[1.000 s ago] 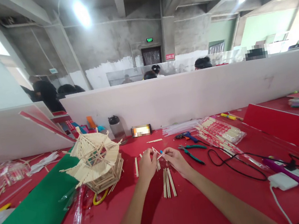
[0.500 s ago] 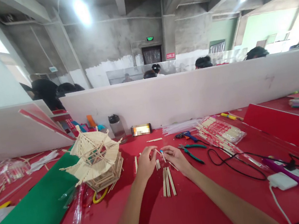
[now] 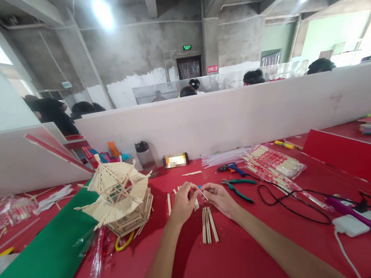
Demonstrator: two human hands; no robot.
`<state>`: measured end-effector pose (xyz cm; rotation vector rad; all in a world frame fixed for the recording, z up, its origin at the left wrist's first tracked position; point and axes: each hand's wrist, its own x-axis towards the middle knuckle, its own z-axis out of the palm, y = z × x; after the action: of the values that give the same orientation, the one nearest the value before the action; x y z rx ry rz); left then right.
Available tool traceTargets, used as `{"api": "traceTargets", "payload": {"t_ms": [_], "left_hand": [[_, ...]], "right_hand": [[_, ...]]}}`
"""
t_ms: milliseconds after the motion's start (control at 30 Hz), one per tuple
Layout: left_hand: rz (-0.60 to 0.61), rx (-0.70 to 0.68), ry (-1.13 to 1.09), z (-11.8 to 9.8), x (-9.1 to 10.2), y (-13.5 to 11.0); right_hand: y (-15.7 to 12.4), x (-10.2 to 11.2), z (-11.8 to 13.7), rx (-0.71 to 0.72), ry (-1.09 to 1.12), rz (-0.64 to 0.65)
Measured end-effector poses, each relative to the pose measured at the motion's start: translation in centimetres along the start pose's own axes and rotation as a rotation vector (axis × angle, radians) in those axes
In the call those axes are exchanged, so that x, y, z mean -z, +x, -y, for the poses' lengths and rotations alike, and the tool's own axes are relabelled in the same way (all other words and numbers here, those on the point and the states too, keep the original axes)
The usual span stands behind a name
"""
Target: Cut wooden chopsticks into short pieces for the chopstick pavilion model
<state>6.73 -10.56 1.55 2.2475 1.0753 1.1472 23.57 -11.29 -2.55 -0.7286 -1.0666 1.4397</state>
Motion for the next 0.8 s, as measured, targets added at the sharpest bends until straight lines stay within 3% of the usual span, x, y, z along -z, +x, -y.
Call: {"api": "traceTargets", "payload": {"t_ms": [200,433,633,800], "left_hand": [[0.063,-0.016,0.023,0.5,-0.3,-0.2],[0.206,-0.027,-0.053,0.8,-0.2,-0.5],[0.200,-0.014,0.005,0.6,-0.4,-0.6],[0.147,0.017,0.066,0.4,-0.6,-0.6]], "right_hand": [[0.5,0.7,-0.9,0.027,-0.090,-0.013],[0.1,0.6,0.2,-0.001,-0.179,0.048],[0.1,0.8,-0.1,-0.023,-0.150,0.061],[-0.3,-0.2,0.3,-0.085,-0.005,-0.001]]}}
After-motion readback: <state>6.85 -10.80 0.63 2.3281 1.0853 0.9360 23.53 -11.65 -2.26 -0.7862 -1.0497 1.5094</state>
